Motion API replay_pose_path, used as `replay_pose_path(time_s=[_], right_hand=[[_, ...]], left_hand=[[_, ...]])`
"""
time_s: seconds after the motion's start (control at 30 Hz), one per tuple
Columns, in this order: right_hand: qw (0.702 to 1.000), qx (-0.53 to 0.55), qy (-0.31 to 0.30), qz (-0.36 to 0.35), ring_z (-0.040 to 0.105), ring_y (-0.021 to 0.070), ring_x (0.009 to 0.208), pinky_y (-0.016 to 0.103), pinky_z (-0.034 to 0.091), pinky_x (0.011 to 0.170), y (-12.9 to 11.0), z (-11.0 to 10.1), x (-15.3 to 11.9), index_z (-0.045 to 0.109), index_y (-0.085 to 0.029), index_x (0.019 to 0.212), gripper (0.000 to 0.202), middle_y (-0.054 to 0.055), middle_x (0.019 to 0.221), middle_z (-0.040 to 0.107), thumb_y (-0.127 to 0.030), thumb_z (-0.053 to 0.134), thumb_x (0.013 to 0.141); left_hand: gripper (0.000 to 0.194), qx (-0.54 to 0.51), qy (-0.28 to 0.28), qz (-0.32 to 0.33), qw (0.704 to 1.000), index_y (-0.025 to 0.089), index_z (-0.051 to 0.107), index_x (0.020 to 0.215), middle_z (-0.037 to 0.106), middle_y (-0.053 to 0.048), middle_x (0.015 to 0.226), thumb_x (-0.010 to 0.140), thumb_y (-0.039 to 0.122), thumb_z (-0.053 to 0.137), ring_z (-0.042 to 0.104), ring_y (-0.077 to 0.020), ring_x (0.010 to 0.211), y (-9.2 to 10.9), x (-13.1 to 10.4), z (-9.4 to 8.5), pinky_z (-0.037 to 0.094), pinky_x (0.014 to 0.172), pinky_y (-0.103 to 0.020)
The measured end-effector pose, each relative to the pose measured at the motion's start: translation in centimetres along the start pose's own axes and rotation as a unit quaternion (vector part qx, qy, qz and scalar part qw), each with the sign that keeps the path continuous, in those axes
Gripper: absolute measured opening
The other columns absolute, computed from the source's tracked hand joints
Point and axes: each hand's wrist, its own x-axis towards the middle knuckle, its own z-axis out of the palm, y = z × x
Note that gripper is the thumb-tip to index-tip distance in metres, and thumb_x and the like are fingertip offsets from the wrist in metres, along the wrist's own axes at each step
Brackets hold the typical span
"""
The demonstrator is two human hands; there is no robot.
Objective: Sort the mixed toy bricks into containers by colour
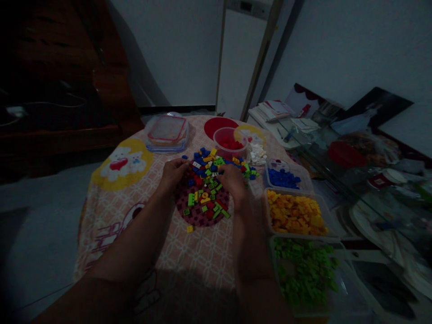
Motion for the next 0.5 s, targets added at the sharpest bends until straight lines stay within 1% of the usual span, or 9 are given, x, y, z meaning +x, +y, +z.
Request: replay_pose_path(time_s=[0.1,0.2,0.27,0.4,0.5], right_hand=[[1.0,-0.026,-0.007,-0.011,0.074,0.0266,0.108,0.032,0.052,0.092,-1.4,0.7,-0.3,0.082,-0.021,0.111,0.025,0.01,0.112,0.082,-0.024,0.081,0.087],[0.999,-0.05,-0.015,-0.012,0.074,0.0271,0.107,0.031,0.05,0.086,-2.1,1.1,-0.3,0.082,-0.022,0.105,0.016,0.011,0.108,0.082,-0.029,0.076,0.092],[0.998,-0.053,-0.021,-0.013,0.074,0.0257,0.102,0.03,0.049,0.083,-1.9,0.9,-0.3,0.082,-0.022,0.098,0.013,0.01,0.103,0.082,-0.027,0.071,0.095],[0.998,-0.054,-0.006,-0.012,0.074,0.0241,0.096,0.03,0.048,0.081,-0.9,0.4,0.1,0.082,-0.02,0.091,0.022,0.011,0.099,0.081,-0.025,0.062,0.099],[0.999,-0.045,0.008,-0.015,0.074,0.0245,0.094,0.03,0.049,0.08,-0.5,0.5,0.2,0.081,-0.019,0.086,0.023,0.012,0.096,0.081,-0.024,0.062,0.098]], left_hand=[[0.015,0.001,0.002,-0.004,1.0,0.017,0.075,0.082,0.07,-0.001,0.065,0.078,0.025,0.063,0.061,-0.014,0.054,0.0,0.1,0.0,0.047,0.054,-0.023],[0.016,0.006,0.003,-0.007,1.0,0.017,0.076,0.083,0.07,0.0,0.066,0.079,0.025,0.062,0.061,-0.0136,0.055,0.0,0.1,0.1,0.047,0.056,-0.023],[0.017,0.008,0.003,-0.007,1.0,0.017,0.076,0.083,0.07,0.0,0.066,0.079,0.025,0.062,0.06,-0.0133,0.054,-0.1,0.2,0.1,0.046,0.056,-0.023],[0.017,0.012,0.003,-0.006,1.0,0.017,0.077,0.084,0.069,-0.001,0.066,0.08,0.028,0.064,0.06,-0.0139,0.055,-0.3,0.3,0.1,0.046,0.056,-0.024],[0.017,0.01,0.0,-0.005,1.0,0.017,0.077,0.084,0.07,-0.001,0.067,0.08,0.029,0.065,0.061,-0.0144,0.057,-0.3,0.3,0.1,0.046,0.056,-0.024]])
